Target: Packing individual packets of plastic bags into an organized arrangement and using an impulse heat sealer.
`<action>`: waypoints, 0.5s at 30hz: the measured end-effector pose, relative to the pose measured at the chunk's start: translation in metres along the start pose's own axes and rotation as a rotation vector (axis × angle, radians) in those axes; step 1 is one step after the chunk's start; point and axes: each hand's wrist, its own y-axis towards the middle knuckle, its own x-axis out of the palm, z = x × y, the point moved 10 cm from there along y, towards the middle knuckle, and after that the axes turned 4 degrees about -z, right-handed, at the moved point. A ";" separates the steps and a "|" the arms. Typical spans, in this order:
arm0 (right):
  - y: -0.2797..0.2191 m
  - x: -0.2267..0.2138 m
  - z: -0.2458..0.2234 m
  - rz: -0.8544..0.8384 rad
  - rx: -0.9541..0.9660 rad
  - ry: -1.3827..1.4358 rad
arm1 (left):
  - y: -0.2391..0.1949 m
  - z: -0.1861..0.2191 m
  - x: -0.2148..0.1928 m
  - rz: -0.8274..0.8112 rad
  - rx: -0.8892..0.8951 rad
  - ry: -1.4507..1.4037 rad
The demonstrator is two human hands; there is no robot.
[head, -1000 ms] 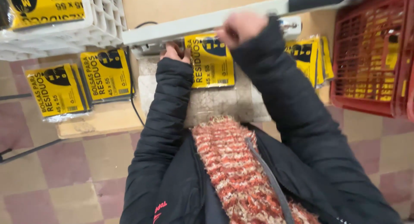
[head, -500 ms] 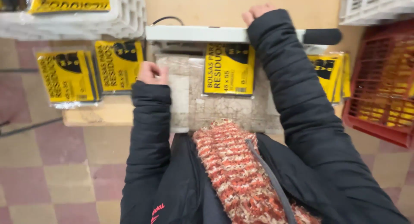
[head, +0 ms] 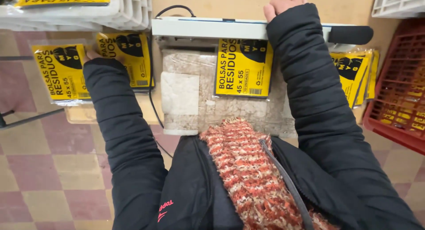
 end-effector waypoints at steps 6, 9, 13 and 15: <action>0.002 0.001 -0.001 -0.014 0.013 0.015 | -0.005 0.060 -0.031 -0.092 0.016 -0.154; 0.001 0.003 0.002 -0.029 0.044 -0.001 | -0.012 0.068 -0.041 -0.138 0.024 -0.231; 0.000 0.000 0.002 0.003 0.066 0.023 | -0.025 0.068 -0.060 -0.187 0.025 -0.336; 0.003 0.004 0.006 0.001 0.074 -0.008 | -0.030 0.051 -0.074 -0.203 0.028 -0.395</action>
